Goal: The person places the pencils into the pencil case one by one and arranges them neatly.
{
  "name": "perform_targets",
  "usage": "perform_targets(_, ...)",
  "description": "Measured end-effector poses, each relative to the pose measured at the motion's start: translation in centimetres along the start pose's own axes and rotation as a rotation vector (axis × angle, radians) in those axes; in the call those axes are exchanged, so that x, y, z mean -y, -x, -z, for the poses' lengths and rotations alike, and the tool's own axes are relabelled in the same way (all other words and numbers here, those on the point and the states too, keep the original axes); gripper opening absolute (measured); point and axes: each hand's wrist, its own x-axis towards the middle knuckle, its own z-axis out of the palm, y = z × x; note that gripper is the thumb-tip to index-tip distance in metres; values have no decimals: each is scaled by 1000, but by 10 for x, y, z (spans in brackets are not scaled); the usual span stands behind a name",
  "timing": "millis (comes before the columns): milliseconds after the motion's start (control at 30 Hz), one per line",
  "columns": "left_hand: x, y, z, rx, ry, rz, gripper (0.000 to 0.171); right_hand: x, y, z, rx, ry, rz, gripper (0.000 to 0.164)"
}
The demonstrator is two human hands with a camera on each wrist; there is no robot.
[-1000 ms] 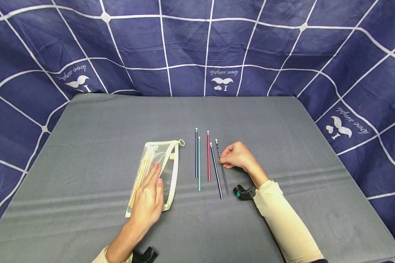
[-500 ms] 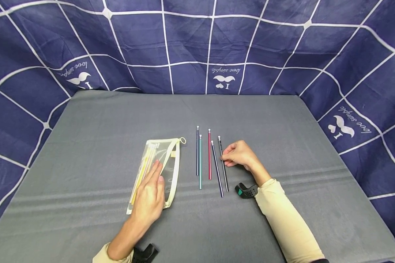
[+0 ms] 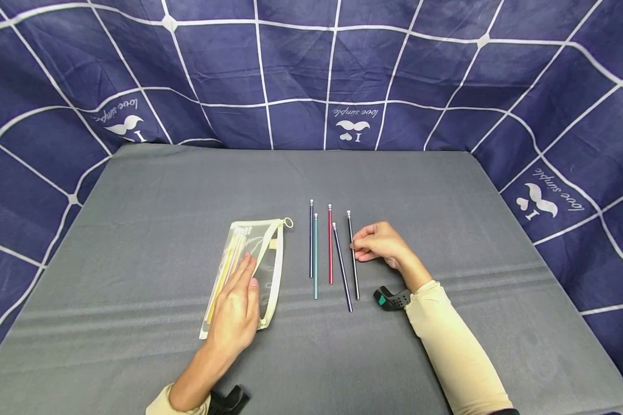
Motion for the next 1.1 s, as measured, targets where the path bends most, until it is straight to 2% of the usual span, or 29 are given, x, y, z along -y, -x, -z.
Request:
perform_targets(233, 0, 0, 0, -1, -1, 0, 35, -1, -1, 2, 59, -127, 33, 9)
perform_targets(500, 0, 0, 0, -3, 4, -3, 35, -1, 0, -2, 75, -231, 56, 16)
perform_targets(767, 0, 0, -1, 3, 6, -1, 35, 1, -2, -10, 71, -276, 81, 16)
perform_targets(1100, 1, 0, -2, 1, 18, -9, 36, 5, -3, -24, 111, -296, 82, 16)
